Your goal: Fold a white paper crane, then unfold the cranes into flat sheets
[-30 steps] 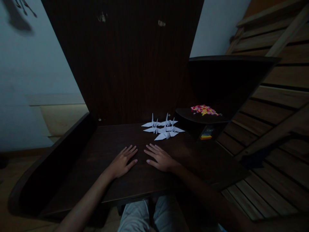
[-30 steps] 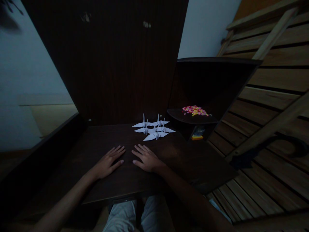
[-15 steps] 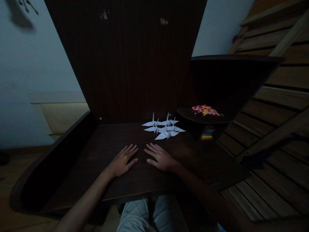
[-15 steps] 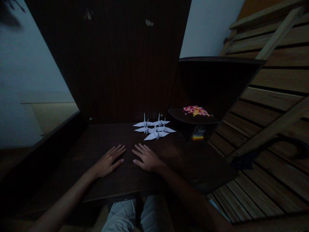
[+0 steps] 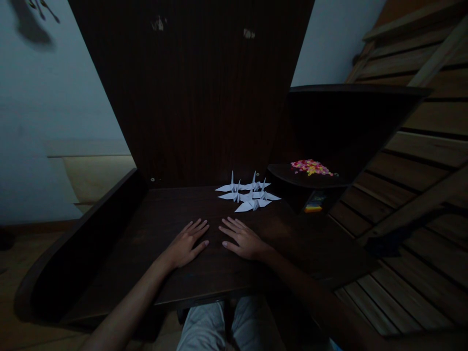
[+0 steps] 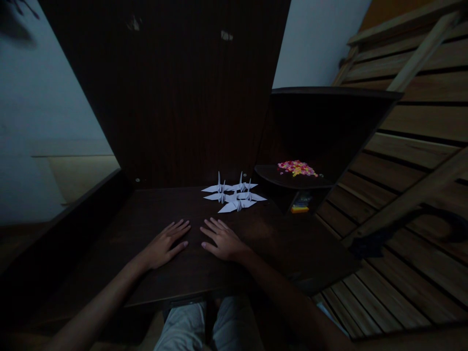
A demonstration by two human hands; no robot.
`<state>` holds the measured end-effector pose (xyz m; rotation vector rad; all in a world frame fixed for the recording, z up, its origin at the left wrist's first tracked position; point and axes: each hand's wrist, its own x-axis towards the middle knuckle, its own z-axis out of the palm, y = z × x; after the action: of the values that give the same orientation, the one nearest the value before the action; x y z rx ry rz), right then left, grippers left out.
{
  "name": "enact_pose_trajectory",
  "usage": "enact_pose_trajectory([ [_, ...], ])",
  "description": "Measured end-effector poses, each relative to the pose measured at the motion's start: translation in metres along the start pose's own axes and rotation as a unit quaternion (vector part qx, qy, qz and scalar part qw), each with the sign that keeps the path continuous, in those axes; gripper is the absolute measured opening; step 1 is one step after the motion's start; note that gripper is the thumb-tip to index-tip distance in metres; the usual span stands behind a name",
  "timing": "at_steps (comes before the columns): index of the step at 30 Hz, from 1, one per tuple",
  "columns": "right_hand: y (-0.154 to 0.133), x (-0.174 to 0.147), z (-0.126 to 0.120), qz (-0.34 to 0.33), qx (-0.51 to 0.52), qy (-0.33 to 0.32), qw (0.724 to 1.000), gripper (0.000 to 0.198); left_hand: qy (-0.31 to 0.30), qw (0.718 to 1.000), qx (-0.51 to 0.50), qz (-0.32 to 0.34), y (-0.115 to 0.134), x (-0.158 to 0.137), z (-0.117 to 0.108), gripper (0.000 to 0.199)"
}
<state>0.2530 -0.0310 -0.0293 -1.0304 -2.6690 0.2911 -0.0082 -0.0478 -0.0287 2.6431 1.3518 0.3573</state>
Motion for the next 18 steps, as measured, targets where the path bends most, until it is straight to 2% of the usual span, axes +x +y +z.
enact_pose_trajectory([
  [18, 0.002, 0.0004, 0.0029, 0.003, 0.031, 0.02, 0.999, 0.055, 0.006, 1.0, -0.003, 0.002, -0.0019, -0.0007, 0.0003, 0.055],
])
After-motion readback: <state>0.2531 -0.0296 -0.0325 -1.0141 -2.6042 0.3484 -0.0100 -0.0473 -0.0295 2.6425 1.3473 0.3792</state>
